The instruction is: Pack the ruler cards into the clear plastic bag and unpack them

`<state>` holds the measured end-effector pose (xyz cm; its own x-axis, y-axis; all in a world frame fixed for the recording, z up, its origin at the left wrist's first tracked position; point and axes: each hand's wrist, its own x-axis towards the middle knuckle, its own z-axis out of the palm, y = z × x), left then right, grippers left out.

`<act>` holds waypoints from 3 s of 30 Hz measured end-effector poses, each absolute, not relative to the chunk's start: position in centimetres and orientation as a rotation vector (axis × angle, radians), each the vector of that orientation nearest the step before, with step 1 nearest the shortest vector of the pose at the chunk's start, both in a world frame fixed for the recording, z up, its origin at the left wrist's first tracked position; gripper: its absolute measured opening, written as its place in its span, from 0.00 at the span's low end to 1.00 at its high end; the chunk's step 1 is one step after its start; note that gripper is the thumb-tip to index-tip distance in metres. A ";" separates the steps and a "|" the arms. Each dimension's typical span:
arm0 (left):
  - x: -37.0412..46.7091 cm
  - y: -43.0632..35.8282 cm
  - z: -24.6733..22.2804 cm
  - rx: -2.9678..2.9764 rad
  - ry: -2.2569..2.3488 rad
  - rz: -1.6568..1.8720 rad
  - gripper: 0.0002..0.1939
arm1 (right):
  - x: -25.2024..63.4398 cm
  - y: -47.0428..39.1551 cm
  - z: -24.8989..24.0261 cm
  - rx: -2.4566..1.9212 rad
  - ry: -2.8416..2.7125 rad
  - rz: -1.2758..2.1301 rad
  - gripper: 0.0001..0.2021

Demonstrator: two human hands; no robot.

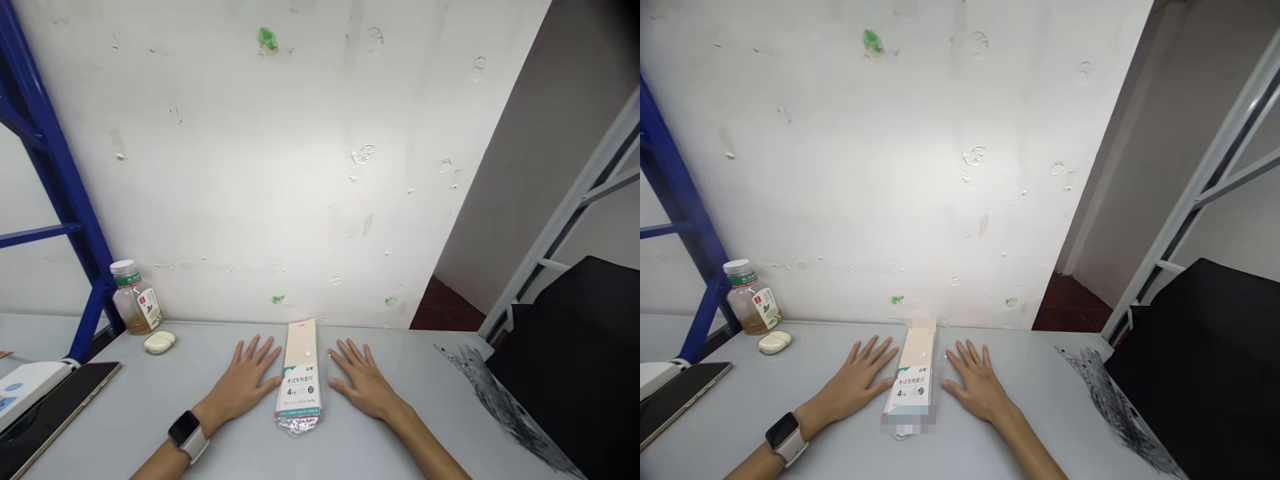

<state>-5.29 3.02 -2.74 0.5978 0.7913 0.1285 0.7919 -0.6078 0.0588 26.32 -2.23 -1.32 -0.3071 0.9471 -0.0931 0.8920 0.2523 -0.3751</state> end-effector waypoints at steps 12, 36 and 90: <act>-5.2 2.8 -2.3 -2.831 -1.417 -0.200 0.32 | 26.3 -2.2 -1.2 -1.759 -2.365 0.546 0.34; -5.1 2.8 -2.3 -2.795 -1.413 -0.195 0.32 | 26.4 -2.2 -1.5 -1.759 -2.380 0.524 0.34; -3.8 1.1 -1.1 -2.947 -1.193 -0.431 0.23 | 21.9 -4.1 -1.9 -1.439 -1.946 0.557 0.11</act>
<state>-3.77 1.12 -1.10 0.6877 0.6914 0.2217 0.6733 -0.7215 0.1615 21.91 -4.13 -1.88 -0.1896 0.9504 0.2464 0.6763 0.3084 -0.6690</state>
